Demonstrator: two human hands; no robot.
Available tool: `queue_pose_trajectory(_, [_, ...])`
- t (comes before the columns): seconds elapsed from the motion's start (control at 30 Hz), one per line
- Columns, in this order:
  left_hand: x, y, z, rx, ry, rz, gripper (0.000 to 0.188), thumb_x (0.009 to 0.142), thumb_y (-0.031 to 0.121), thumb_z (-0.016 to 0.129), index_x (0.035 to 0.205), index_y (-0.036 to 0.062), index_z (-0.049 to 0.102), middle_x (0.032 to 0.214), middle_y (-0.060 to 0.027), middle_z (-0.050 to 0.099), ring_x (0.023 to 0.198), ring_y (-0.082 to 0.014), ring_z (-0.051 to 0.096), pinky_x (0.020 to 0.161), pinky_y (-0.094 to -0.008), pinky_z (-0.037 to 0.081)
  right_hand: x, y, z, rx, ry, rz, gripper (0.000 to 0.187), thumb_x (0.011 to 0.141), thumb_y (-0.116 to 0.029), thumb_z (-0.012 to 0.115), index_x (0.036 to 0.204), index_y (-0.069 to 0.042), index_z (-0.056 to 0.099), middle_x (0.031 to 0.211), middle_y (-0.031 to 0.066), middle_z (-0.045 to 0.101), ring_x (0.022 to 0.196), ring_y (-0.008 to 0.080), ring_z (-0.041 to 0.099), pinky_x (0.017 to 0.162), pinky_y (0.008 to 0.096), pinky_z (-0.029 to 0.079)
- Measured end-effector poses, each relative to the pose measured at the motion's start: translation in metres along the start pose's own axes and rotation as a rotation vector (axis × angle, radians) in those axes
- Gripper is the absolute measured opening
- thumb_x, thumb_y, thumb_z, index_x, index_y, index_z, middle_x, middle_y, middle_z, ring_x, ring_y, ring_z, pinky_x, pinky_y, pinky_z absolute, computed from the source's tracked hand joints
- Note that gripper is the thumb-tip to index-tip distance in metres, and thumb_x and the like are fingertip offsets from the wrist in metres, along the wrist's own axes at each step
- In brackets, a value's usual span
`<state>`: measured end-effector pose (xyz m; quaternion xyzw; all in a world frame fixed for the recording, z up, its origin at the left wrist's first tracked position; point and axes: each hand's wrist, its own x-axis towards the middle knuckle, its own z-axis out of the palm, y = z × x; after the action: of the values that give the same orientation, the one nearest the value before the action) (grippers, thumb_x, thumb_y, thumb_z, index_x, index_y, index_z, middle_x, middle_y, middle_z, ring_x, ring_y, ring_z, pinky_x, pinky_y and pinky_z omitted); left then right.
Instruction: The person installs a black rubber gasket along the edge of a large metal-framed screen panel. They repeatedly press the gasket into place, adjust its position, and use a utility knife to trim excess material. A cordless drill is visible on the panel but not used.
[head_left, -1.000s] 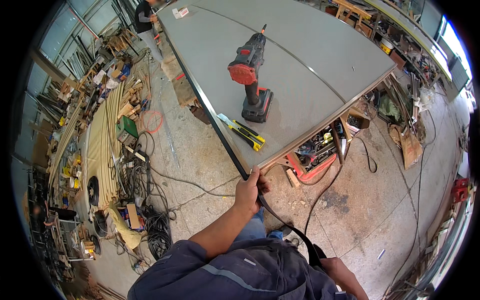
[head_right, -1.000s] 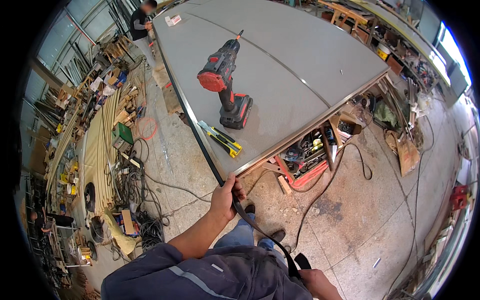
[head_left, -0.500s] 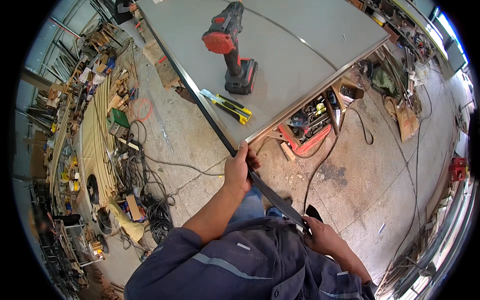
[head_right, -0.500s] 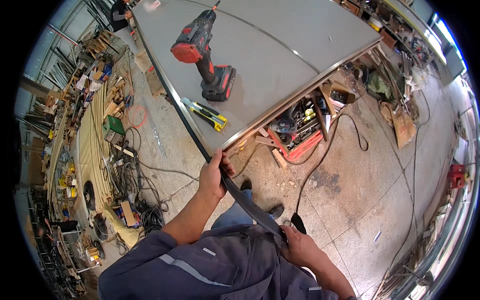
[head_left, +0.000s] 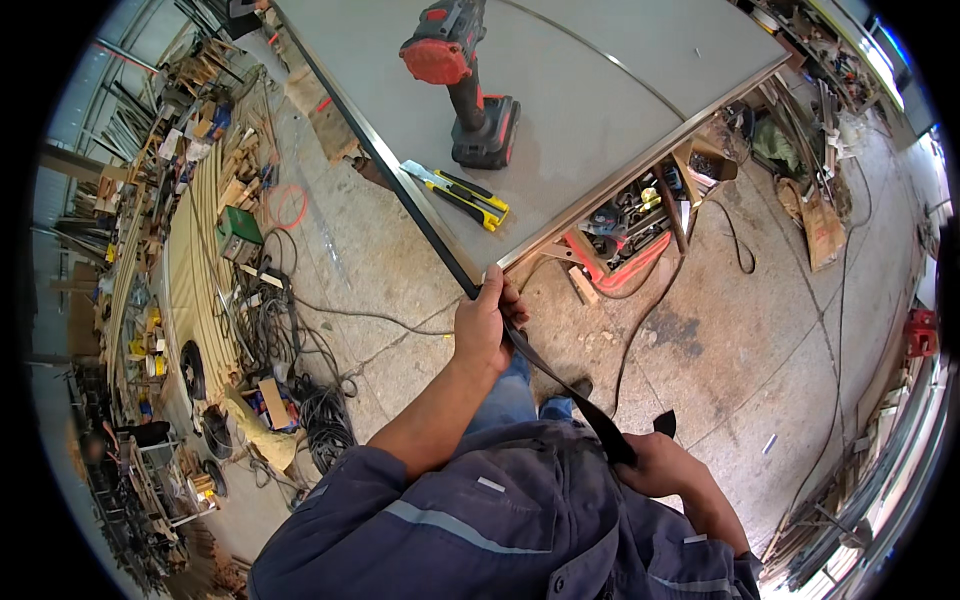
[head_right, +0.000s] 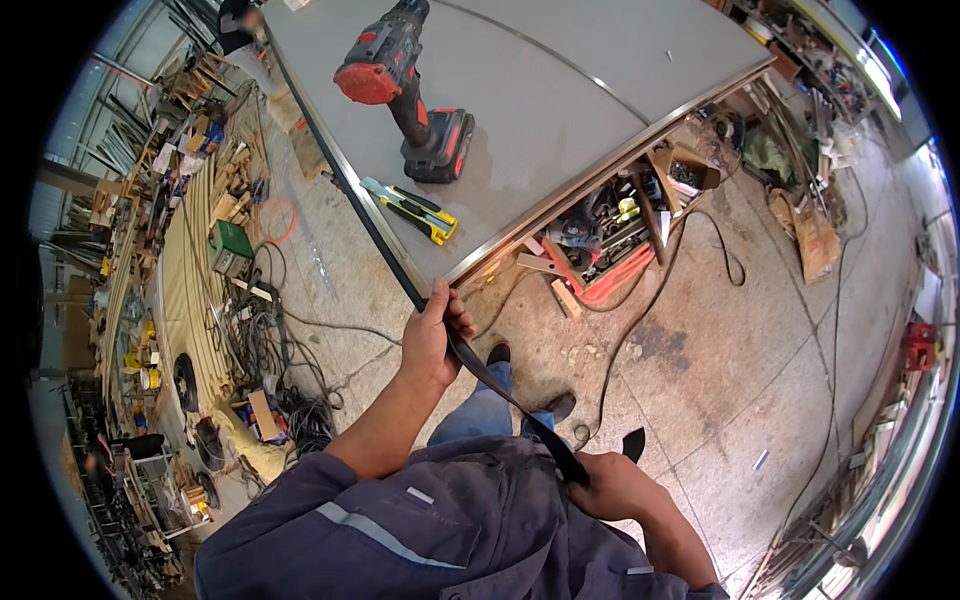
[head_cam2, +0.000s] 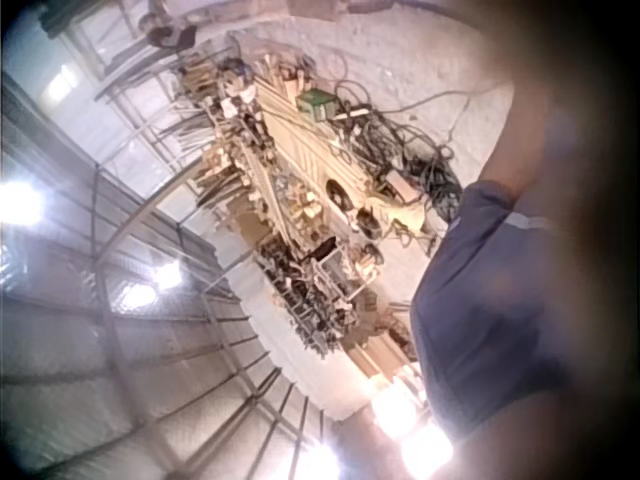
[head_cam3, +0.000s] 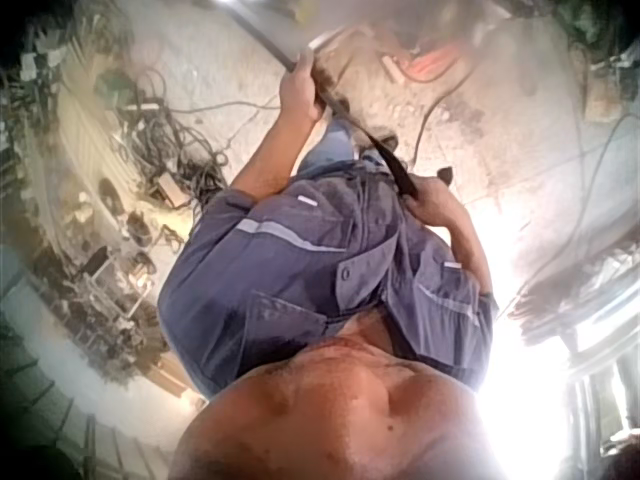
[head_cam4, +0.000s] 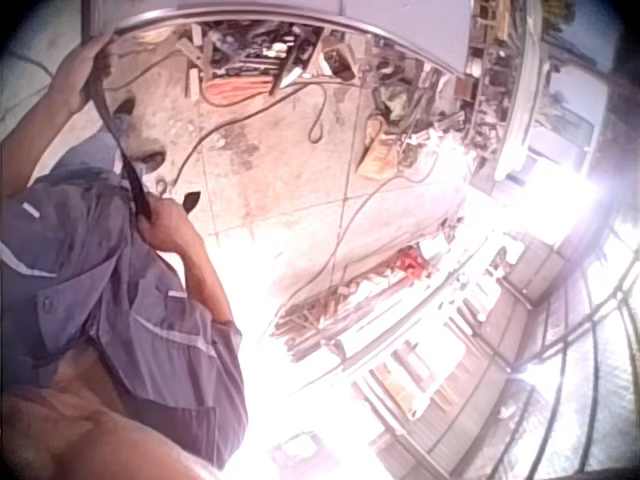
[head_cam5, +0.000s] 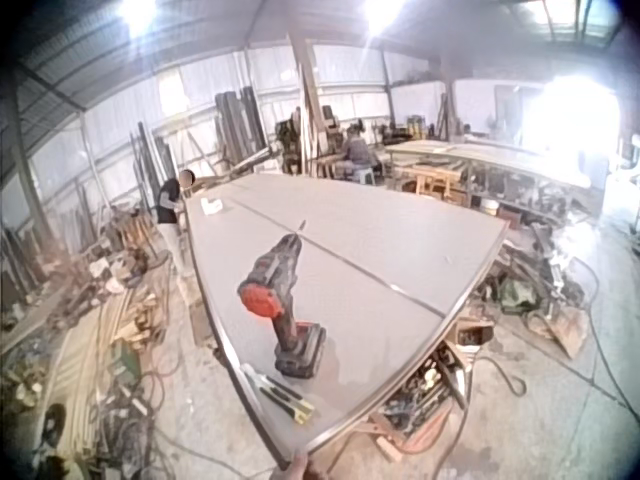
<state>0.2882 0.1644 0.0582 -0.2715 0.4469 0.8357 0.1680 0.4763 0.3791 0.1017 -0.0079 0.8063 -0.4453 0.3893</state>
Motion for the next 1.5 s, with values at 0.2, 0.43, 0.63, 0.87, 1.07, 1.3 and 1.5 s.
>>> queue_pose_trajectory(0.2, [-0.001,-0.001,-0.001,-0.022,-0.006,0.003,0.031,0.088,0.035,0.060,0.073,0.0080,0.055,0.063,-0.0012,0.053,0.053,-0.0142,0.054,0.051,-0.0270,0.046,-0.002,0.022,0.010,-0.020,0.016,-0.094,0.025,0.073,-0.023,0.061,0.088,-0.004,0.060,0.079,0.0214,0.061,0.078,0.0389,0.059,0.068,0.0416,0.047])
queue_pose_trajectory(0.43, [-0.001,-0.002,-0.001,-0.009,-0.017,0.007,0.033,0.088,0.036,0.059,0.073,0.0077,0.055,0.063,-0.0014,0.052,0.054,-0.0145,0.053,0.052,-0.0273,0.046,-0.002,0.006,0.002,-0.053,0.068,-0.152,0.020,0.072,-0.021,0.064,0.078,-0.003,0.058,0.071,0.0184,0.058,0.072,0.0376,0.058,0.062,0.0422,0.046])
queue_pose_trajectory(0.63, [-0.001,0.000,-0.001,-0.015,-0.026,0.007,0.031,0.088,0.035,0.059,0.076,0.0077,0.054,0.064,-0.0013,0.052,0.053,-0.0143,0.054,0.052,-0.0269,0.046,0.011,0.002,0.002,-0.151,0.206,-0.210,0.021,0.071,-0.021,0.066,0.075,-0.003,0.057,0.072,0.0155,0.056,0.070,0.0362,0.057,0.061,0.0421,0.045])
queue_pose_trajectory(0.87, [0.002,-0.002,-0.002,-0.026,-0.027,0.016,0.029,0.087,0.034,0.060,0.082,0.0072,0.053,0.065,-0.0012,0.052,0.052,-0.0142,0.054,0.049,-0.0266,0.047,0.019,-0.014,-0.002,-0.206,0.294,-0.227,0.019,0.072,-0.021,0.067,0.079,-0.005,0.060,0.077,0.0122,0.057,0.071,0.0331,0.059,0.063,0.0406,0.047])
queue_pose_trajectory(1.07, [-0.001,-0.003,0.000,-0.013,-0.019,0.017,0.030,0.087,0.036,0.061,0.079,0.0074,0.054,0.064,-0.0009,0.052,0.052,-0.0140,0.054,0.050,-0.0263,0.047,0.019,-0.013,0.002,-0.226,0.274,-0.198,0.020,0.071,-0.022,0.067,0.080,-0.006,0.060,0.078,0.0115,0.057,0.071,0.0319,0.059,0.062,0.0403,0.048])
queue_pose_trajectory(1.3, [-0.002,-0.001,-0.002,-0.008,0.000,-0.049,0.029,0.088,0.035,0.060,0.078,0.0083,0.054,0.065,-0.0010,0.052,0.054,-0.0142,0.053,0.052,-0.0275,0.046,0.016,-0.007,0.008,-0.208,0.247,-0.105,0.019,0.071,-0.025,0.068,0.073,-0.007,0.061,0.073,0.0122,0.057,0.071,0.0315,0.059,0.062,0.0402,0.047])
queue_pose_trajectory(1.5, [0.003,-0.004,-0.003,-0.024,0.018,-0.031,0.029,0.088,0.035,0.060,0.079,0.0077,0.056,0.064,-0.0021,0.053,0.054,-0.0150,0.053,0.052,-0.0285,0.046,0.016,-0.008,0.007,-0.191,0.331,-0.176,0.019,0.071,-0.024,0.069,0.071,-0.007,0.062,0.070,0.0099,0.057,0.064,0.0304,0.060,0.057,0.0389,0.048])
